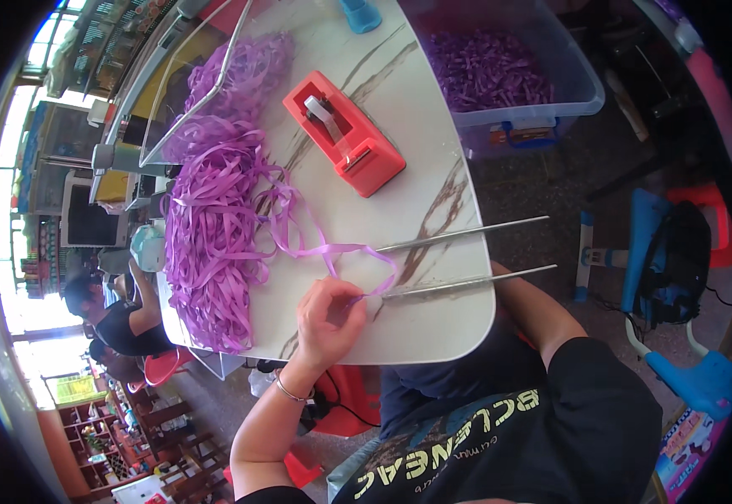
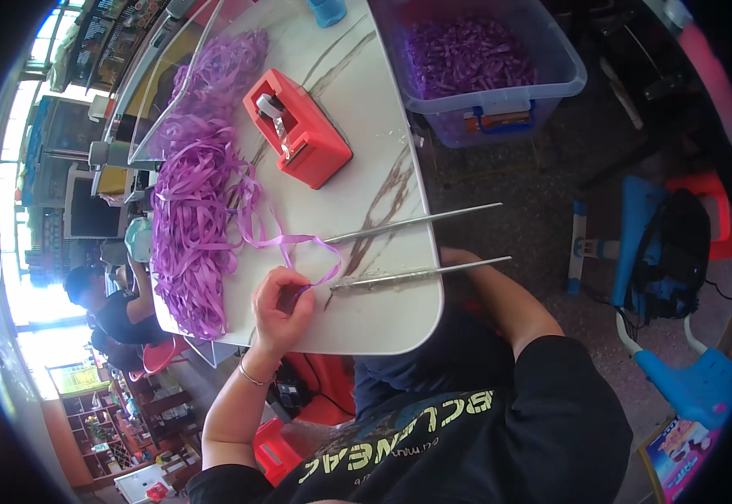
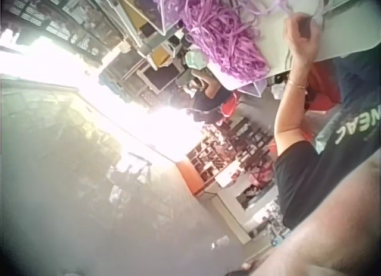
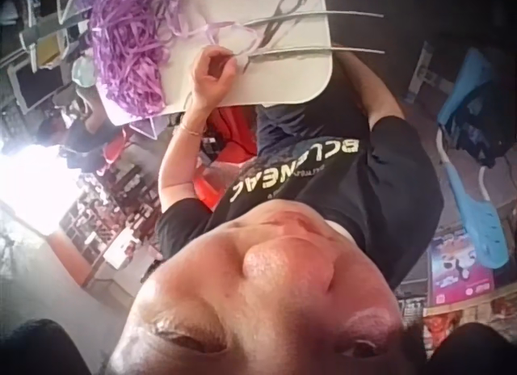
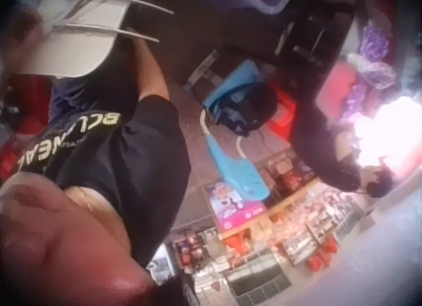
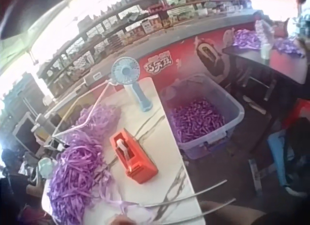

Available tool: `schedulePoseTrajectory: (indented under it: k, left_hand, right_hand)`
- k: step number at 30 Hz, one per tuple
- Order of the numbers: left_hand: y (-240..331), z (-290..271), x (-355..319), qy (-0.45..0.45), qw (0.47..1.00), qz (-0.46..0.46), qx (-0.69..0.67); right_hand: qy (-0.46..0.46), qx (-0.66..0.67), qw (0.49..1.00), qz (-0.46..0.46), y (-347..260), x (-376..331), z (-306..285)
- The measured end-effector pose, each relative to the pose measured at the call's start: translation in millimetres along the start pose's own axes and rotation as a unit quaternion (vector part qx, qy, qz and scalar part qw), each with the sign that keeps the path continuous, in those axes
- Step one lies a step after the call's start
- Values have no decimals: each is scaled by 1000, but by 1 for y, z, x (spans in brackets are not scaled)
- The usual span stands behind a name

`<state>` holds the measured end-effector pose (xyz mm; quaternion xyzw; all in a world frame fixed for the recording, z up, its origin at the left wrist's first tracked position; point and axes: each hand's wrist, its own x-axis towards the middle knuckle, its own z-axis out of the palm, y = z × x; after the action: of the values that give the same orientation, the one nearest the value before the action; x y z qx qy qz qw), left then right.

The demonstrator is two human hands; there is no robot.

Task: Wrapping and securing purple ribbons on a metal jig to create ribbon loops or bows.

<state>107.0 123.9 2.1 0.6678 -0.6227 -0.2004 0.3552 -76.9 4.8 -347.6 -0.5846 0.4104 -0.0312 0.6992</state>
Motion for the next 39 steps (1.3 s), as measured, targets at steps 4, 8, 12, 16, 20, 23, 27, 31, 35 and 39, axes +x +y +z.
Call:
schedulePoseTrajectory:
  k: [4,8,12,16,20,23,27,31,35,39]
  left_hand:
    - [1,3,1,20,999,-4,-35]
    - [-3,-2,-4,38,997,-14,-65]
    - [-12,-1,-11,102,984,14,-144]
    - [51,1,-18,55,934,-8,-354]
    - [117,-6,-25,-156,854,-29,-496]
    - [136,4,-24,-200,847,1,-492]
    - [145,37,-26,-115,873,29,-473]
    - [140,41,-31,-127,899,-6,-419]
    - [135,44,-34,-137,891,-23,-433]
    - [128,46,-35,-186,868,-27,-460]
  right_hand:
    - [4,-10,1000,-21,-3,-16,-11]
    - [24,-20,998,-60,-3,-40,-28]
    - [200,52,977,-52,-29,-106,-62]
    - [396,123,904,-105,-84,-196,-90]
    - [393,100,868,-286,-161,-275,-89]
    - [357,52,853,-377,-235,-319,-51]
    - [164,116,866,-458,-274,-354,-16]
    - [155,-21,914,-374,-276,-355,-10]
    - [206,-93,900,-372,-275,-355,-15]
    - [244,-156,869,-401,-285,-366,-32]
